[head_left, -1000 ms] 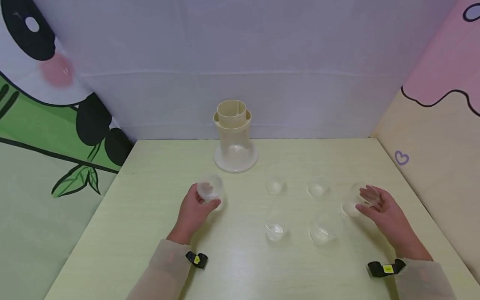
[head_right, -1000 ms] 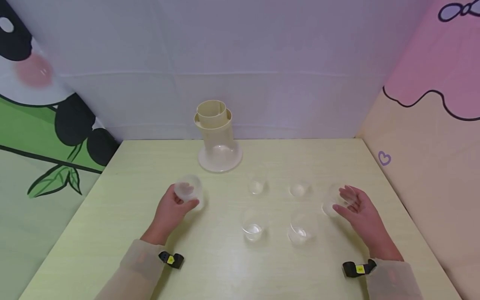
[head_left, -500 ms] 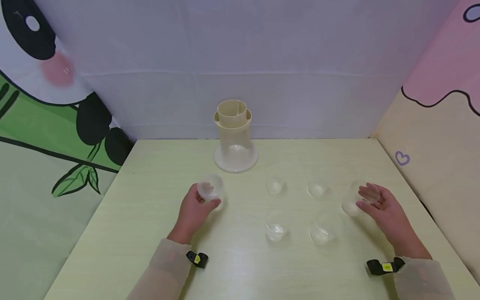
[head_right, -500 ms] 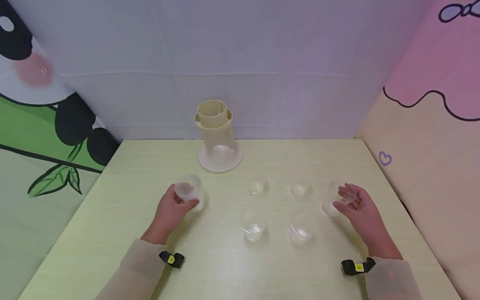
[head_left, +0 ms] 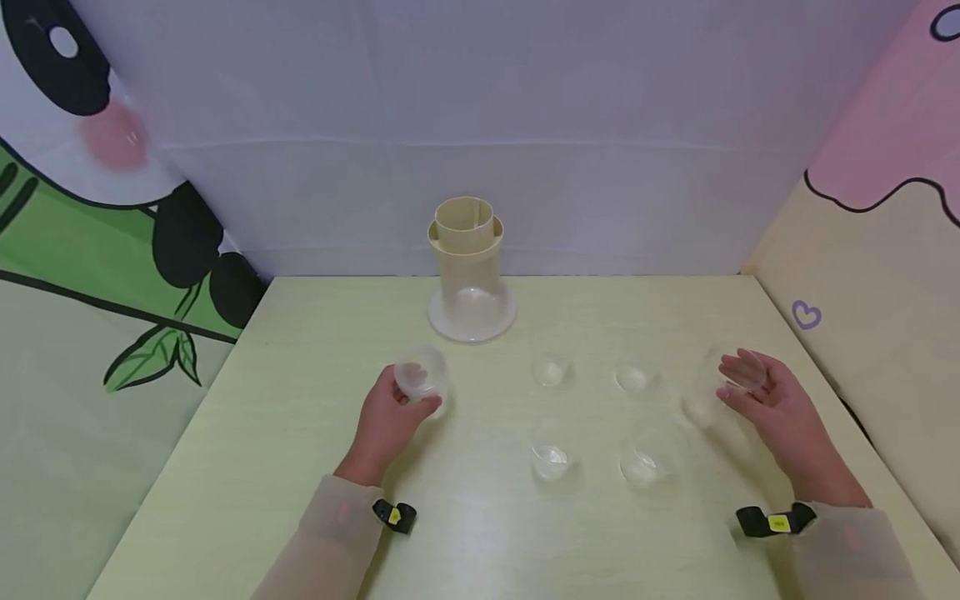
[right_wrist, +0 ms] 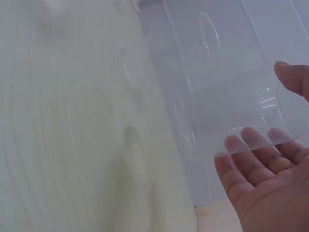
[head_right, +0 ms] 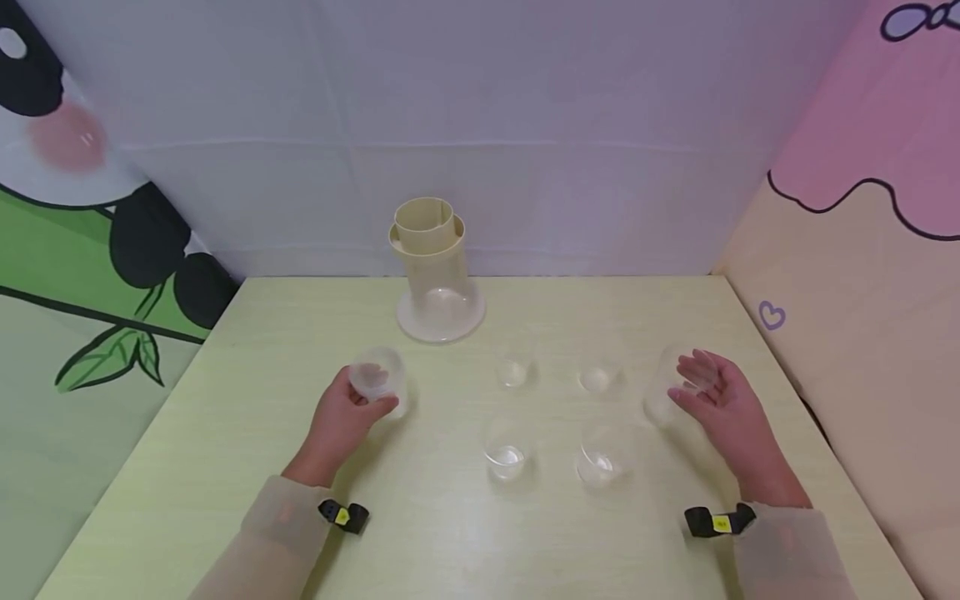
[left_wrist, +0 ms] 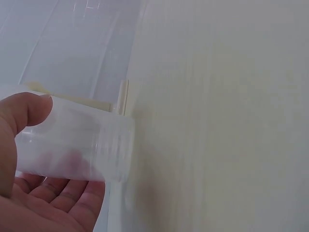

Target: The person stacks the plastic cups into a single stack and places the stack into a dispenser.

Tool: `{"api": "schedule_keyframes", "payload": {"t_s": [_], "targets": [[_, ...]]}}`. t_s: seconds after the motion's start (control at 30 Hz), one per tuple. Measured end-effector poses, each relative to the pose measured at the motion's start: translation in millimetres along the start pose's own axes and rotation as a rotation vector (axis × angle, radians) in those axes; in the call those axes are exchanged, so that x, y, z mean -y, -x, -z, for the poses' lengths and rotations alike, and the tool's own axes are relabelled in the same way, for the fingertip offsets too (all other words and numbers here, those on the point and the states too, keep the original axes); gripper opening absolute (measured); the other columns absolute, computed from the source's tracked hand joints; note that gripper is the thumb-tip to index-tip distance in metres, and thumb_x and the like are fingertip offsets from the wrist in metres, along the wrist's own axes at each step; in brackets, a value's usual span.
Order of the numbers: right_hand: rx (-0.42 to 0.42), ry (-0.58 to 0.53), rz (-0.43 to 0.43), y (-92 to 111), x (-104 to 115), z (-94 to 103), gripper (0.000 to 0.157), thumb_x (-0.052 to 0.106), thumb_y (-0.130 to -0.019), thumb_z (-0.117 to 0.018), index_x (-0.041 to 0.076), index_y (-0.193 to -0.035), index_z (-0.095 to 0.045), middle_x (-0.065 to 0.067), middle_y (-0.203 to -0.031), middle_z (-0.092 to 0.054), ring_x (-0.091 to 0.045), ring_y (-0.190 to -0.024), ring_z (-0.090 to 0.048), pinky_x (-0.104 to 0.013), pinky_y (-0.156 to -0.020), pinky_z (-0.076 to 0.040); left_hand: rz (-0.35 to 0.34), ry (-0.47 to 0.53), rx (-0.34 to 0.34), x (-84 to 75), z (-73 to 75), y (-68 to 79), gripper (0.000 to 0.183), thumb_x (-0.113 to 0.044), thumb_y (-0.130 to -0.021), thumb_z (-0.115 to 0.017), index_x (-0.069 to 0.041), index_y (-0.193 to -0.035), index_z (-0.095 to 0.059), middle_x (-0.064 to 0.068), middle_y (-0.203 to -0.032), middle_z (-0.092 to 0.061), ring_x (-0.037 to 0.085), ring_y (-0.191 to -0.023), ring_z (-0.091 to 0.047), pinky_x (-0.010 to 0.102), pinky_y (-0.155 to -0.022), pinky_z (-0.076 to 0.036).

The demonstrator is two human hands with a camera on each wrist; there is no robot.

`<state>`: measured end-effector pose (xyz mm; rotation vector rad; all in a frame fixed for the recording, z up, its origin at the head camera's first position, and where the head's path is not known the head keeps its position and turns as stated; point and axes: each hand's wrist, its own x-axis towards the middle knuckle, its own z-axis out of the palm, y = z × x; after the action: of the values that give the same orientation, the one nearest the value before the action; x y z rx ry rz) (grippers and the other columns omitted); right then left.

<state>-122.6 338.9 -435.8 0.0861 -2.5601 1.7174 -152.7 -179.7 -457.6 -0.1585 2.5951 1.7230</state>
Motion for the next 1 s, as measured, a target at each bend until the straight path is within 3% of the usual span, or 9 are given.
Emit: {"api": "schedule_keyframes", "payload": {"t_s": [0.23,0.5,0.63,0.77,1.0], "targets": [[0.002,-0.122,0.047,-5,16,0.0,0.067,0.010,-0.102,-0.066,0.011,-0.158,-0.030,0.001,-0.147,-0.050,0.007,-0.122,-0.052,-0.008,-0.091,-0.048,0.000,0.011,-0.002,0.5,-1.5,-1.3,0.063,-0.016,-0.089,-0.082,-0.004,-0.140,-0.047,0.015,-0.142,-0.056,0.032,-0.133,-0.053,0.049,-0.109,-0.046],[-0.023,-0.101,0.096,-9,39,-2.3,0.064,0.008,-0.101,-0.066,0.015,-0.156,-0.034,0.001,-0.146,-0.052,0.004,-0.124,-0.052,-0.007,-0.092,-0.045,0.001,0.004,-0.009,-0.2,-2.4,-1.2,0.062,-0.015,-0.088,-0.082,-0.004,-0.139,-0.047,0.016,-0.142,-0.056,0.032,-0.132,-0.053,0.049,-0.109,-0.046],[-0.017,-0.146,0.107,-14,53,-6.2,0.063,0.005,-0.100,-0.067,0.016,-0.155,-0.036,-0.003,-0.147,-0.051,0.001,-0.125,-0.053,-0.008,-0.094,-0.046,0.006,0.011,-0.017,0.9,-2.7,-1.4,0.062,-0.014,-0.088,-0.082,-0.004,-0.139,-0.048,0.015,-0.142,-0.056,0.033,-0.132,-0.053,0.049,-0.109,-0.046],[0.019,-0.205,0.160,-19,68,-13.1,0.063,0.000,-0.099,-0.066,0.014,-0.154,-0.038,-0.004,-0.147,-0.051,-0.003,-0.128,-0.053,-0.010,-0.095,-0.047,-0.006,0.018,-0.016,2.5,-3.1,-1.8,0.063,-0.014,-0.088,-0.082,-0.004,-0.140,-0.047,0.016,-0.143,-0.056,0.033,-0.133,-0.053,0.050,-0.109,-0.045],[0.085,-0.158,0.219,-24,99,-31.1,0.064,0.001,-0.100,-0.065,0.015,-0.155,-0.036,-0.004,-0.150,-0.049,-0.007,-0.133,-0.050,-0.012,-0.098,-0.046,-0.005,0.019,-0.013,2.5,-3.6,-2.3,0.062,-0.015,-0.088,-0.082,-0.004,-0.138,-0.048,0.016,-0.142,-0.056,0.032,-0.133,-0.053,0.049,-0.109,-0.046]]}}
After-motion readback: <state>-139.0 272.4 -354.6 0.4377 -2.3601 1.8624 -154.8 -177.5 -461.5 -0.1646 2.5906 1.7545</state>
